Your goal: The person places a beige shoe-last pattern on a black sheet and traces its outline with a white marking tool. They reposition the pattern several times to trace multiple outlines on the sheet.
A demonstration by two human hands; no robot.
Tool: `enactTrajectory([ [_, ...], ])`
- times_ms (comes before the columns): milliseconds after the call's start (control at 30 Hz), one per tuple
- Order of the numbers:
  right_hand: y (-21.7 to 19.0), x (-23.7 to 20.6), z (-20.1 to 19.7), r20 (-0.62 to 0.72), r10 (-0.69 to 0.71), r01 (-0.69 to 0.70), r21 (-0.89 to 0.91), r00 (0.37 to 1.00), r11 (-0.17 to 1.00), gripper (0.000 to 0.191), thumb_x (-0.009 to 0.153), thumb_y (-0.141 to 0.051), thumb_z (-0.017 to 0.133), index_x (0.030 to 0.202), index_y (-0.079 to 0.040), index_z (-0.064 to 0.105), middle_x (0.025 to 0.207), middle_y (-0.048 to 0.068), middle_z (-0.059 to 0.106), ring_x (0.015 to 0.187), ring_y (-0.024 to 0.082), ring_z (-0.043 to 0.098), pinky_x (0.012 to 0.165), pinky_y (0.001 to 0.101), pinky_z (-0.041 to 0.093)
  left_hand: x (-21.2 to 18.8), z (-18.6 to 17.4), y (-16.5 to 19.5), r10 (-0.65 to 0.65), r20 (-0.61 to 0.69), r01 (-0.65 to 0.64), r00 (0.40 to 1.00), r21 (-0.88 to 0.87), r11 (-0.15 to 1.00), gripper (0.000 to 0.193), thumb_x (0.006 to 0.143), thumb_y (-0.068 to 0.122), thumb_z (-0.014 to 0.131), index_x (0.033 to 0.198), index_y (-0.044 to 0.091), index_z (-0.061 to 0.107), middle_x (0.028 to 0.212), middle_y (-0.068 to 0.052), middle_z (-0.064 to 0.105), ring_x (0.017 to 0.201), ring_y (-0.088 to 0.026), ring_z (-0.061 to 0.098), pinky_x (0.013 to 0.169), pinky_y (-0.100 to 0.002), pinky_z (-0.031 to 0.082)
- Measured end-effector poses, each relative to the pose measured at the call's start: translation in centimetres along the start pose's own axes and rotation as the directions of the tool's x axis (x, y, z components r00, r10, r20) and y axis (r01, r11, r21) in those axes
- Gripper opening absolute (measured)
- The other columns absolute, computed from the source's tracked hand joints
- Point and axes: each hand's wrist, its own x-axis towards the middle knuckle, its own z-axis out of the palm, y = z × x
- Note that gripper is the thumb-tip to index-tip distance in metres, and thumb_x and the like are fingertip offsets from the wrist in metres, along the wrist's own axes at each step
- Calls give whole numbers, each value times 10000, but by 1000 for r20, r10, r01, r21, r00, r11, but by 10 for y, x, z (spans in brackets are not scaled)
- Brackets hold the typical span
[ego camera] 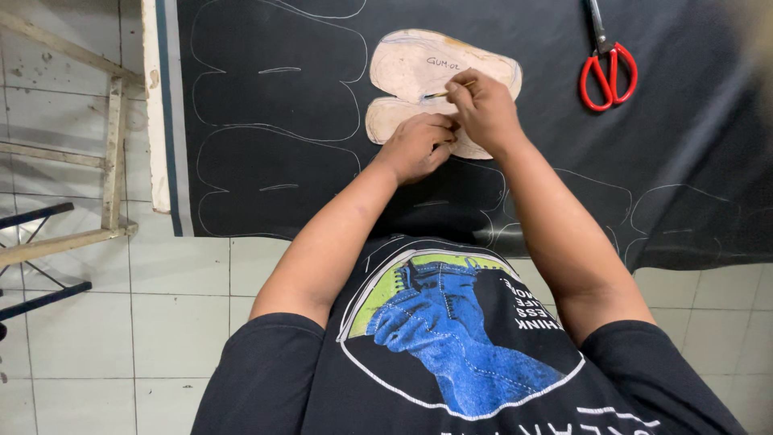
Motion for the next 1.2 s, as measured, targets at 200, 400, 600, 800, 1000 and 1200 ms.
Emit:
enactTrajectory([
  [200,3,-5,-14,-170,-305,222,-384,937,896,162,1051,-202,678,1053,-49,729,953,160,752,880,324,719,771,409,546,-3,-2,4,27,-32,-27,999,-3,1000,173,879,161,684,998,80,780,1201,-80,713,1154,-300,632,1013,-441,470],
  [400,-10,-6,13,-62,-144,145,9,988,989,169,1003,-202,661,1051,-45,705,892,118,735,781,258,716,709,351,548,-4,-4,8,-44,-12,44,999,17,999,179,888,171,696,1017,72,771,1147,-80,719,1127,-305,645,1011,-435,500],
  [600,13,-23,-18,-239,-117,108,-52,964,993,178,1090,-198,622,1018,-40,663,908,120,665,814,271,686,751,377,530,-21,-7,18,60,-96,-47,994,134,990,206,886,239,721,1048,114,697,1300,-53,673,1196,-282,633,1000,-418,485],
  [800,42,-49,-63,-265,-255,120,-436,930,892,231,961,-197,696,1170,-107,728,1045,126,627,937,329,652,765,431,529,-29,-12,24,113,-87,-69,990,405,912,529,880,333,748,1333,99,607,1429,-88,571,1278,-289,541,1071,-425,423],
  [1000,50,-56,-53,-242,-368,177,-566,898,805,392,893,-253,728,1248,-92,686,1049,120,618,941,322,619,774,450,506,-21,-19,26,58,-69,-7,996,578,816,700,812,456,725,1394,103,562,1529,-136,472,1398,-319,441,1138,-497,302],
  [1200,59,-56,-54,-263,-418,215,-560,869,800,399,891,-255,724,1250,-87,679,1079,105,600,945,299,602,789,436,489,-14,-20,35,-67,-1,53,998,614,788,729,808,466,696,1419,104,533,1550,-112,446,1444,-277,394,1174,-491,250],
])
